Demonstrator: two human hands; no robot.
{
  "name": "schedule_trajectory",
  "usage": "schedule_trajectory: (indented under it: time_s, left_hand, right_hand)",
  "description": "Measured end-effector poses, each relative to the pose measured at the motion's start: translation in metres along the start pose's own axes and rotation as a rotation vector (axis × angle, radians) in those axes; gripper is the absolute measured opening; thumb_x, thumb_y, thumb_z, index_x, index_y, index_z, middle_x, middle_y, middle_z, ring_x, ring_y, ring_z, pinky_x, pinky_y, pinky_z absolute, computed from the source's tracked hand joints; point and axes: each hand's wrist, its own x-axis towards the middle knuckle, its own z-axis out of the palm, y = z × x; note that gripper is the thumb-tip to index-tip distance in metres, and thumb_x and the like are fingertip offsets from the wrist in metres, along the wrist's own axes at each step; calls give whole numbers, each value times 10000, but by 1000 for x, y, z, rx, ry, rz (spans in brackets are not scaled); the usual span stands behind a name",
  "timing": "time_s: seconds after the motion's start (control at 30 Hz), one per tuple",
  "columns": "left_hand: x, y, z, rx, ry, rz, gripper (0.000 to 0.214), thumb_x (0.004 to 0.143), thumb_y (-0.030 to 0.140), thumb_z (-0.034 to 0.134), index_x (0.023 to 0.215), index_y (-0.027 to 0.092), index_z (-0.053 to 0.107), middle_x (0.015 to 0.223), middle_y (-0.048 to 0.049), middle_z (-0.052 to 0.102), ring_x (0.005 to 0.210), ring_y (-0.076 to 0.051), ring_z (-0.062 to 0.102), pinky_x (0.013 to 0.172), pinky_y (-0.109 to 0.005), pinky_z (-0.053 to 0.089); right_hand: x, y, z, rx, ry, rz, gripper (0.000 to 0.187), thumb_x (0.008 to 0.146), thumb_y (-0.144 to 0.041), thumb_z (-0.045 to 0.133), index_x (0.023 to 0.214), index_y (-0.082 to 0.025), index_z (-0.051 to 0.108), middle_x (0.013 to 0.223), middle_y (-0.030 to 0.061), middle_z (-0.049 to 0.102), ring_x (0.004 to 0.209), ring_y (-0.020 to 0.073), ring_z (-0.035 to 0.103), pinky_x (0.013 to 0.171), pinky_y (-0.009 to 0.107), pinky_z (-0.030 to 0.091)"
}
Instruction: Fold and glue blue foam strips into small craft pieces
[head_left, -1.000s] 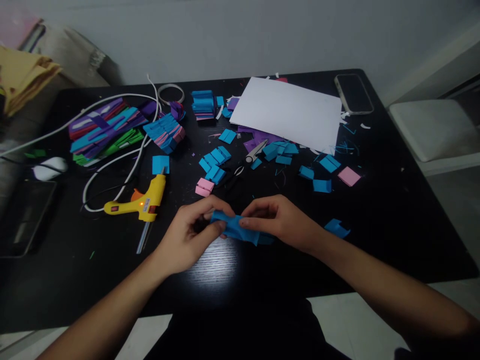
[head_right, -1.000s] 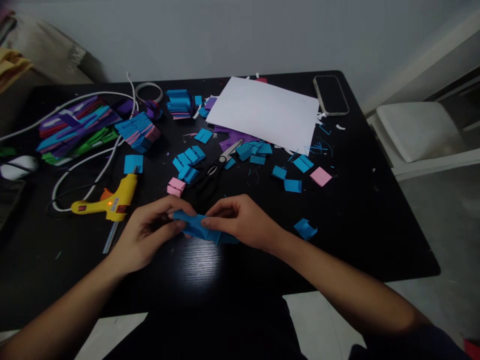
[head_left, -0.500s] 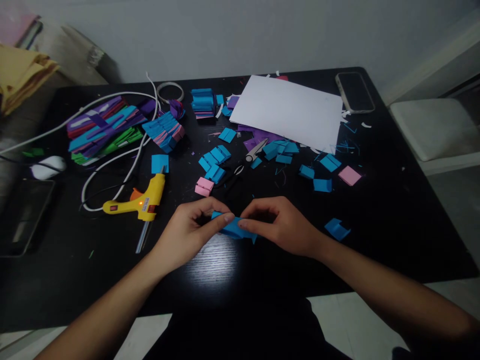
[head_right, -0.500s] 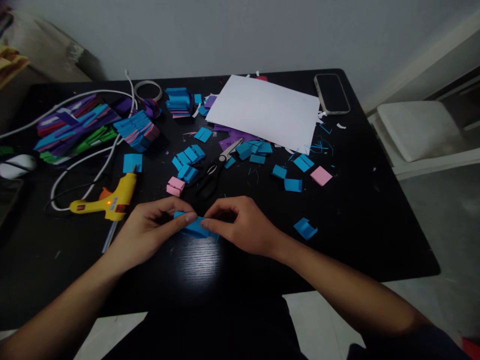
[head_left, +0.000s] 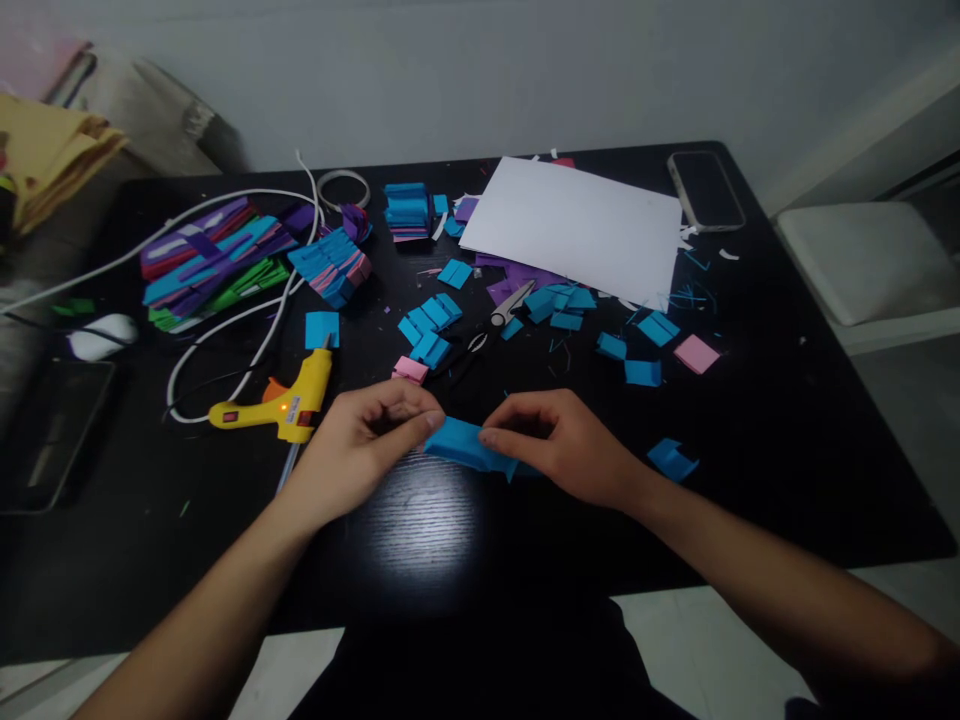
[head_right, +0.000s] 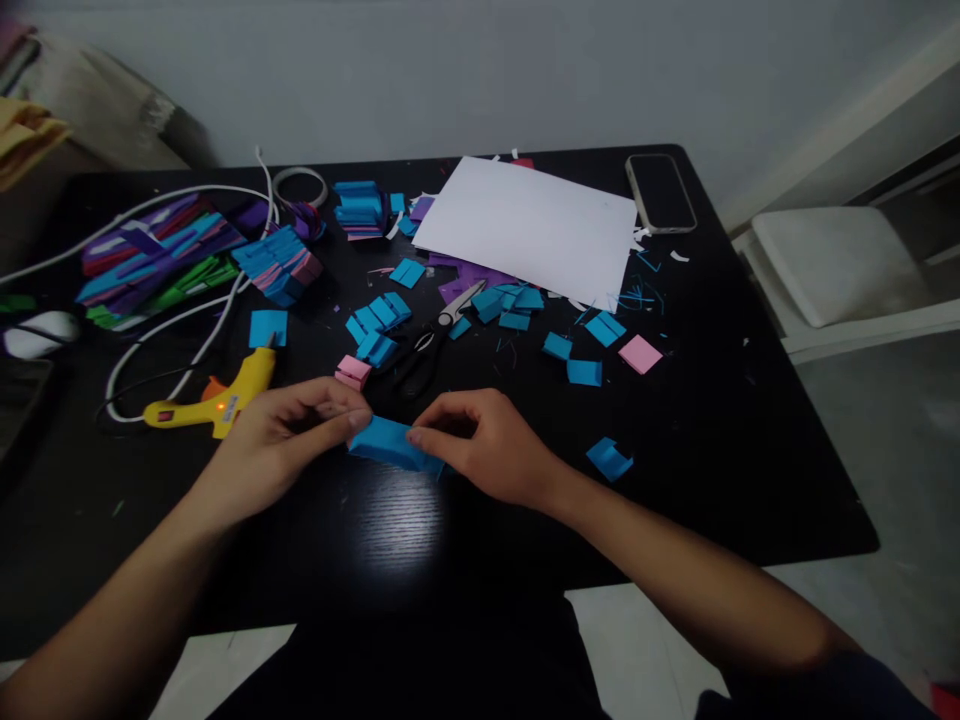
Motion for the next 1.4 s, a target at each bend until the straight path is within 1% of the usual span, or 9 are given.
schedule_trajectory:
  time_s: [0.13,0.23,0.33,0.5,0.7,0.87,1.07,1.3,1.4]
  left_hand:
    - [0,-4,2,-212,109,8,149,971,335,652,958,189,681,827,-18,696,721,-148,672,689,-257,561]
    - [-2,-9,9,-367,-7,6,208,971,346,630,1125,207,645,969,-51,716,863,-203,709,742,-315,599]
    - [-5,-10,19,-285,-80,18,191,920,274,708,1074,181,644,940,-43,697,835,-168,671,754,-278,571]
    - [-5,-8,26,-139,27,42,111,939,266,703,947,160,670,754,7,649,689,-108,605,673,-217,512]
    - [-5,-12,27,-157,91,74,88,863,188,775,886,161,694,693,32,654,626,-79,597,613,-175,491]
    - [-7,-14,30,-197,93,119,81,873,161,771,930,192,721,749,28,723,675,-87,673,659,-173,545]
    - [-9,-8,25,-144,71,196,141,893,101,719,958,207,784,812,7,780,715,-96,724,661,-157,568]
    - [-6,-6,27,-213,81,170,155,871,100,752,985,205,767,803,20,778,711,-93,725,686,-162,585]
    - [-6,-8,28,-216,56,132,141,887,131,750,1014,193,755,800,14,765,715,-91,712,696,-166,579]
  right_hand:
    - [2,3,1,113,82,21,162,851,-368,804,870,-207,804,824,13,766,768,167,698,736,301,547]
    - [2,6,3,215,144,30,182,830,-374,829,916,-217,792,903,14,777,853,172,719,816,308,570]
    - [2,8,6,321,143,47,240,785,-365,874,943,-220,768,934,11,782,881,173,736,842,313,595]
    - [1,9,10,359,58,44,247,758,-332,899,910,-197,759,912,21,791,854,178,757,829,324,622]
    - [0,11,11,345,102,29,242,717,-272,925,888,-189,776,851,9,782,812,160,742,773,275,603]
    - [0,12,11,329,131,-2,208,718,-236,922,870,-200,785,833,-3,775,780,142,724,730,247,580]
    - [0,10,10,353,138,-98,87,798,-226,862,865,-223,807,844,-14,779,797,118,727,762,226,582]
    - [0,7,9,405,111,-28,245,751,-272,907,962,-224,790,925,8,804,874,160,761,828,281,620]
    - [0,7,9,392,95,-2,251,730,-279,920,935,-216,791,942,18,812,885,176,769,852,308,627]
